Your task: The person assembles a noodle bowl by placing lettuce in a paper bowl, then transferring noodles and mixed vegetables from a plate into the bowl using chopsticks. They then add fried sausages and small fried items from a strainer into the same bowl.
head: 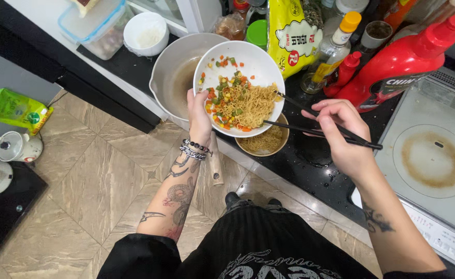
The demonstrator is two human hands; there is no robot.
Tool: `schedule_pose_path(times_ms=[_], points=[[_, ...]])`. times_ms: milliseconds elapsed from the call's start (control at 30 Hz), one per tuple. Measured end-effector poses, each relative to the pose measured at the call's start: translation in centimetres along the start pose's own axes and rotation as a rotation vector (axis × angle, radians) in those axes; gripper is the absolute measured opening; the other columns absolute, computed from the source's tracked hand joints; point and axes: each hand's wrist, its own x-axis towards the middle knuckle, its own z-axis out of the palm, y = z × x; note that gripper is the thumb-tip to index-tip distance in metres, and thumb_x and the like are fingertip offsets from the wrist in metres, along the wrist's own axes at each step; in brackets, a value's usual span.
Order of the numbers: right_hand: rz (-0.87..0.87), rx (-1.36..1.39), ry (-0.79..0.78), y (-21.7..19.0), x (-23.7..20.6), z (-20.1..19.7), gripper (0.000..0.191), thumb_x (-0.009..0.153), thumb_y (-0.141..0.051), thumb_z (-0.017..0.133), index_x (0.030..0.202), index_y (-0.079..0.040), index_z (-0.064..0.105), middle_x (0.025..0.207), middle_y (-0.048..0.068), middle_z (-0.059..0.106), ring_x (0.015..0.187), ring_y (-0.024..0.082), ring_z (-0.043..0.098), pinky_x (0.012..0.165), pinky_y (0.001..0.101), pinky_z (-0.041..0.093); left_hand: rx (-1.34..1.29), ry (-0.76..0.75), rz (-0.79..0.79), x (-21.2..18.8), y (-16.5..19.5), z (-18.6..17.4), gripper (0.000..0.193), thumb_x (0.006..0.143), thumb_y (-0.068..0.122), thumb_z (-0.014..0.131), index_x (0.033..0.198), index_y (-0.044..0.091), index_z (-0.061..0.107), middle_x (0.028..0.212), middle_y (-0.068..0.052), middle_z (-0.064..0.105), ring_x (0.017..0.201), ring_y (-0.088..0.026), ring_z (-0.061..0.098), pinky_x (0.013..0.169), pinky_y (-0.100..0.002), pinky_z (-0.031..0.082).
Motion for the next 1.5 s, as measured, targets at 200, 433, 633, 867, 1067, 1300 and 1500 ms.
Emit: schedule_pose_path(times_ms=[200,433,633,867,1067,1300,1500], points=[[0.27,0.099,-0.045,2.7,1.6,0.9,0.012,0.107,-0.01,0.053,0.105,0.0,0.06,0.115,0.011,0.069,0.11,0.023,0.069,0.098,0.0366,0.056,0.082,0.054,-0.008,0.1,0.8,-0.5,0.03,0.096,0.028,0.051,0.113,0.003,0.053,0.109,-0.01,0.059,0.106,-0.018,0.058,0.098,-0.033,0.046],[0.372,0.423,0.152,6.9,2.7,1.9,0.035,0.113,-0.02,0.05,0.083,-0.002,0.056,0.096,0.018,0.072,0.092,0.03,0.075,0.088,0.0396,0.065,0.121,0.089,-0.044,0.4,0.4,-0.9,0.033,0.096,0.029,0.051,0.112,0.0,0.055,0.11,-0.012,0.061,0.105,-0.02,0.058,0.098,-0.033,0.045],[0.533,0.711,0.222,10.1,4.4,3.0,0.036,0.111,-0.027,0.053,0.084,-0.004,0.057,0.092,0.023,0.072,0.088,0.036,0.076,0.079,0.0359,0.066,0.154,0.089,-0.067,0.9,-0.1,-1.2,0.04,0.097,0.033,0.052,0.12,0.0,0.051,0.117,-0.012,0.059,0.11,-0.02,0.056,0.101,-0.032,0.043],[0.531,0.872,0.248,10.7,6.3,2.4,0.036,0.114,-0.028,0.053,0.087,-0.004,0.058,0.094,0.023,0.072,0.091,0.037,0.076,0.078,0.0324,0.066,0.211,0.112,-0.066,2.4,-0.6,-2.6,0.05,0.099,0.038,0.049,0.129,-0.002,0.046,0.126,-0.016,0.057,0.117,-0.022,0.057,0.104,-0.033,0.043],[0.437,0.885,0.22,7.6,8.7,1.6,0.037,0.115,-0.03,0.051,0.089,-0.004,0.058,0.096,0.023,0.072,0.092,0.038,0.076,0.078,0.0321,0.066,0.121,0.109,-0.075,3.4,-0.9,-3.3,0.051,0.098,0.037,0.051,0.129,-0.003,0.046,0.126,-0.017,0.058,0.117,-0.022,0.058,0.103,-0.034,0.044],[0.307,0.902,0.215,2.2,11.0,0.5,0.036,0.118,-0.031,0.054,0.094,-0.004,0.058,0.1,0.022,0.072,0.096,0.037,0.075,0.079,0.0298,0.065,0.2,0.135,-0.062,4.1,-1.4,-4.2,0.052,0.098,0.039,0.052,0.129,-0.003,0.048,0.124,-0.017,0.06,0.116,-0.023,0.059,0.103,-0.034,0.043],[0.305,0.959,0.281,-2.0,11.3,-2.2,0.047,0.124,-0.031,0.053,0.086,-0.003,0.053,0.097,0.022,0.07,0.095,0.034,0.075,0.078,0.0276,0.064,0.237,0.21,-0.081,5.1,-1.9,-5.0,0.052,0.095,0.039,0.053,0.128,-0.002,0.048,0.122,-0.017,0.062,0.115,-0.024,0.059,0.102,-0.034,0.043]])
